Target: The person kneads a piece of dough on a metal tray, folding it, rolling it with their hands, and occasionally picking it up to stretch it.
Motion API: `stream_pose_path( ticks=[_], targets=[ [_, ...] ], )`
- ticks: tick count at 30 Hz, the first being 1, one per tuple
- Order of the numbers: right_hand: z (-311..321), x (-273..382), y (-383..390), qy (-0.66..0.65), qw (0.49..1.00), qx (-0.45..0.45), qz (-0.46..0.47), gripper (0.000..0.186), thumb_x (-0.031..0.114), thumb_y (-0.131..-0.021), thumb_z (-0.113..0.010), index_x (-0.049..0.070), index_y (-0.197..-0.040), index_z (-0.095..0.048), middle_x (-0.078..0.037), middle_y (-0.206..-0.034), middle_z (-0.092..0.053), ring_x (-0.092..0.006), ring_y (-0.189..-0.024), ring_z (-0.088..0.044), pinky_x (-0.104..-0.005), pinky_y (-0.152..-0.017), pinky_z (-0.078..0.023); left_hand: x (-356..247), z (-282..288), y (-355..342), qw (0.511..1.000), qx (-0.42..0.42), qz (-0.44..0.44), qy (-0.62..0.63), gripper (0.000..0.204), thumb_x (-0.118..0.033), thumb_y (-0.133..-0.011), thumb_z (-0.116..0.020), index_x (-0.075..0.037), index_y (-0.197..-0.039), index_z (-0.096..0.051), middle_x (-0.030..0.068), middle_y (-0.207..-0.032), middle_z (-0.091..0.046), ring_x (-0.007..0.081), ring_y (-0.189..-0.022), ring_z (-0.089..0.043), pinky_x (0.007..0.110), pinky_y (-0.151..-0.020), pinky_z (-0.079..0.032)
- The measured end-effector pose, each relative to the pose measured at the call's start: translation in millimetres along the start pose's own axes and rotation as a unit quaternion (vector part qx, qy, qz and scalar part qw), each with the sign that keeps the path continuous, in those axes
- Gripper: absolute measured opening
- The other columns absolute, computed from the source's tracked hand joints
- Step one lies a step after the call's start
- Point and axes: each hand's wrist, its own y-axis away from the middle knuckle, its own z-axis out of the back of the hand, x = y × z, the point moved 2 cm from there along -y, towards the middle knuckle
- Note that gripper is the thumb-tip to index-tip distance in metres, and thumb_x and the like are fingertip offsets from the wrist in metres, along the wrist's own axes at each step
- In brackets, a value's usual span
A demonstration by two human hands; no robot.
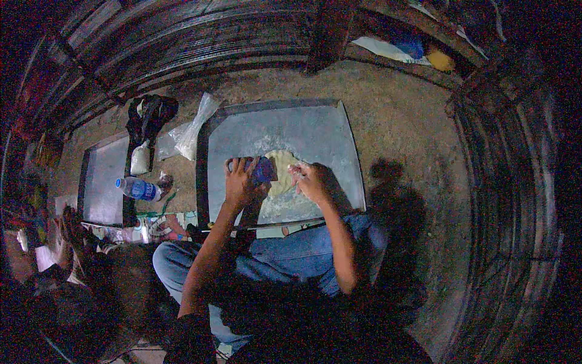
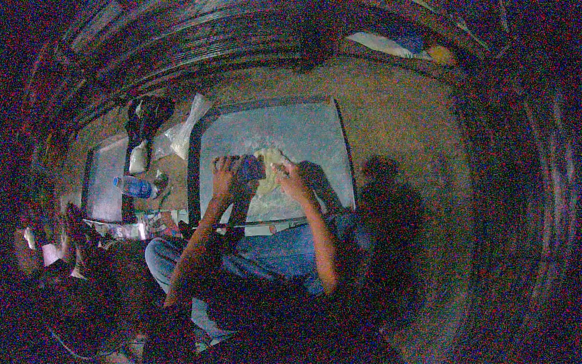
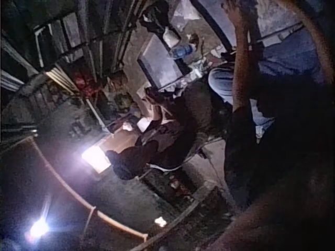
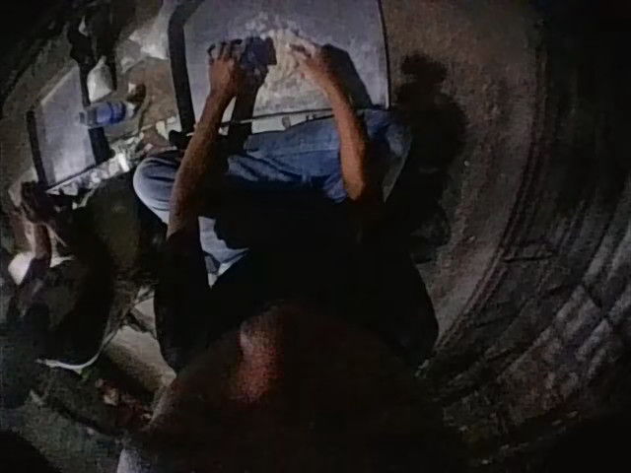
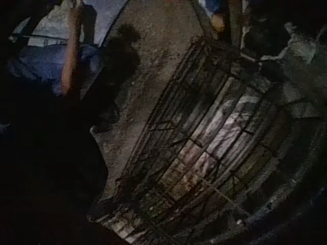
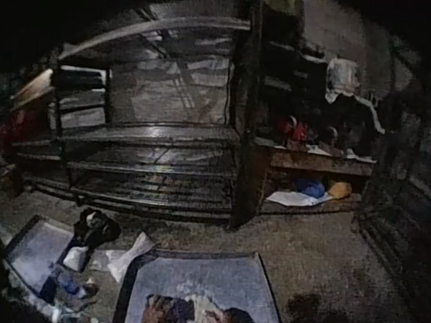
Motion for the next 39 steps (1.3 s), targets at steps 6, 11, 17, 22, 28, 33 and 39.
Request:
stream_pose_path(
  ticks=[6,11,17,22,28,33,39],
  targets=[
    [0.0,0.4,-1.0,-0.006,1.000,-0.003,0.023,0.037,0.038,-0.089,-0.053,0.004,-0.101,-0.063,-0.006,-0.069,-0.067,-0.0157,-0.055,-0.064,-0.0291,-0.057,-0.049,9.0,-9.3,2.9,0.999,0.004,-0.007,-0.050,0.073,-0.041,-0.063,-0.072,-0.014,-0.128,-0.049,0.0120,-0.114,-0.052,0.0323,-0.111,-0.043,0.051,-0.102,-0.023],
    [-12.5,-34.1,-15.7,-0.043,0.998,-0.027,0.022,0.037,0.037,-0.089,-0.054,0.004,-0.103,-0.063,-0.006,-0.067,-0.066,-0.0151,-0.051,-0.063,-0.0281,-0.054,-0.049,0.4,-3.6,-0.1,1.000,0.011,-0.004,-0.024,0.075,-0.040,-0.063,-0.073,-0.015,-0.128,-0.048,0.0119,-0.116,-0.051,0.0319,-0.114,-0.043,0.051,-0.103,-0.021],
    [-5.2,-14.1,-8.7,-0.087,0.996,-0.015,0.025,0.035,0.035,-0.094,-0.045,0.005,-0.099,-0.062,-0.004,-0.065,-0.063,-0.0117,-0.047,-0.058,-0.0256,-0.046,-0.045,10.4,-3.6,7.9,0.999,0.000,0.033,0.008,0.079,-0.041,-0.061,-0.075,-0.015,-0.130,-0.046,0.0099,-0.117,-0.052,0.0302,-0.116,-0.042,0.052,-0.102,-0.021],
    [-3.0,-20.8,-8.4,-0.176,0.984,-0.037,-0.008,0.034,0.032,-0.096,-0.041,0.004,-0.094,-0.061,-0.003,-0.066,-0.063,-0.0109,-0.050,-0.058,-0.0252,-0.049,-0.046,5.8,2.3,7.1,0.999,-0.010,0.030,0.007,0.080,-0.040,-0.061,-0.075,-0.012,-0.130,-0.046,0.0092,-0.117,-0.052,0.0295,-0.116,-0.043,0.051,-0.102,-0.022],
    [-2.5,-11.3,1.4,-0.086,0.996,-0.012,0.006,0.034,0.032,-0.096,-0.040,0.005,-0.093,-0.060,-0.004,-0.067,-0.063,-0.0112,-0.051,-0.059,-0.0256,-0.050,-0.046,1.7,12.9,11.8,0.999,-0.032,0.033,-0.011,0.083,-0.038,-0.057,-0.078,-0.013,-0.129,-0.047,0.0087,-0.118,-0.051,0.0291,-0.114,-0.043,0.052,-0.102,-0.022],
    [-5.4,-24.8,-5.1,-0.105,0.994,-0.024,0.006,0.037,0.035,-0.097,-0.040,0.004,-0.094,-0.060,-0.004,-0.066,-0.062,-0.0114,-0.050,-0.057,-0.0258,-0.050,-0.046,-8.0,23.1,7.9,0.999,-0.020,0.042,0.008,0.081,-0.034,-0.056,-0.078,-0.013,-0.128,-0.048,0.0075,-0.118,-0.051,0.0284,-0.113,-0.044,0.052,-0.102,-0.022],
    [-10.4,-37.5,-12.9,-0.055,0.998,-0.016,-0.005,0.036,0.034,-0.096,-0.040,0.004,-0.094,-0.060,-0.004,-0.065,-0.061,-0.0109,-0.049,-0.057,-0.0256,-0.049,-0.046,-12.5,22.1,9.2,0.999,-0.020,0.032,-0.012,0.079,-0.030,-0.057,-0.079,-0.015,-0.128,-0.048,0.0066,-0.120,-0.051,0.0275,-0.115,-0.043,0.053,-0.102,-0.022]
  ],
)
